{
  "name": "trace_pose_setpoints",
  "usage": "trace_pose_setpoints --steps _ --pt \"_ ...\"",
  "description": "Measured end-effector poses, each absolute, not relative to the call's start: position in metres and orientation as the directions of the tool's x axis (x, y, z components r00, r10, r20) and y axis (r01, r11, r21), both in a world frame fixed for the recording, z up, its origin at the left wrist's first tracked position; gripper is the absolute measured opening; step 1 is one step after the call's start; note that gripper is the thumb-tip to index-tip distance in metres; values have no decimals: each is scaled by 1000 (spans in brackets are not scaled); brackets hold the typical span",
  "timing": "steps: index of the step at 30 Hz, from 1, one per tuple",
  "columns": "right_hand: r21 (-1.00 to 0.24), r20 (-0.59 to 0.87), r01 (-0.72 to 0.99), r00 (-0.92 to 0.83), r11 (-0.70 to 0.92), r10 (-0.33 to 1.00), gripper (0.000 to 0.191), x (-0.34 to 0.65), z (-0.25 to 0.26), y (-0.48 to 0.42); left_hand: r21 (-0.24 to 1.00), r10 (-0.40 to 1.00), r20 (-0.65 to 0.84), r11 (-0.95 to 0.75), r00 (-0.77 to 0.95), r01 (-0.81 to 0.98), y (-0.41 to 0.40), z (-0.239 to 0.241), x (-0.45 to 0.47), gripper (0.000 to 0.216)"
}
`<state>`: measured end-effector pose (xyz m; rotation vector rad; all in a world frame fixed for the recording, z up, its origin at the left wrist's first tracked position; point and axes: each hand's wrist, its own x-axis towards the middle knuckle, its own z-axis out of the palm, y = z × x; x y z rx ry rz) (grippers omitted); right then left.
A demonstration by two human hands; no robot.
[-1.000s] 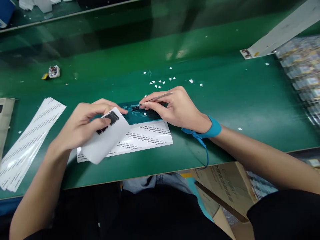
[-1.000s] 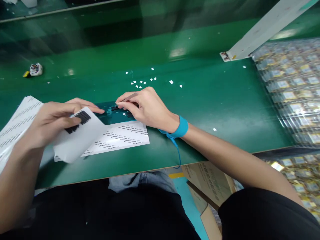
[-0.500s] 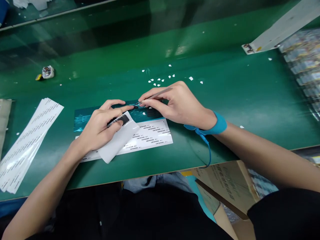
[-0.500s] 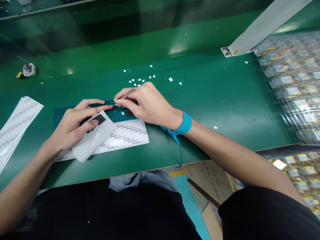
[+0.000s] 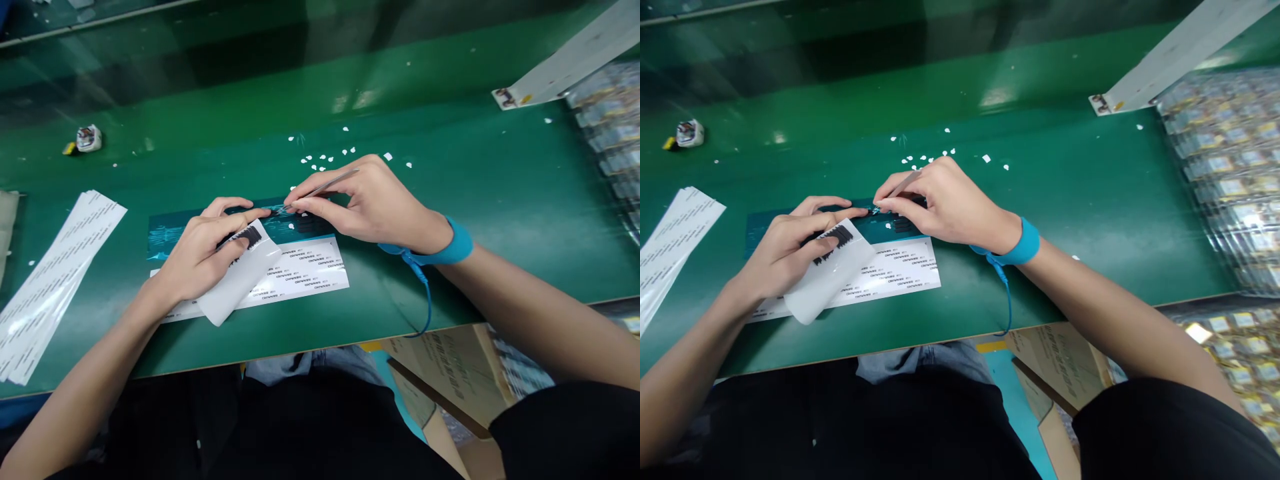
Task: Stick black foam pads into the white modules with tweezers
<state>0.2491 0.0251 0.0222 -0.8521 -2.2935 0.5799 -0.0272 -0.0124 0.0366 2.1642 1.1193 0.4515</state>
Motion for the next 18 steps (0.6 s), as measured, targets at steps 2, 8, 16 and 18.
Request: trace_pose_setpoints --steps 2,8,16,18 --pt "-585 398 417 -600 696 694 30 248 20 25 685 821 -6 -413 572 600 -12 37 -27 35" --pt "-605 422 421 -551 676 720 28 245 18 21 684 821 15 -425 571 593 -12 33 -29 40" --pt "-602 415 408 -575 687 705 33 246 20 23 668 821 19 -436 571 604 -13 33 -29 46" --pt "-605 410 394 -591 692 695 33 247 20 26 670 822 16 -431 569 604 -13 33 -29 46"
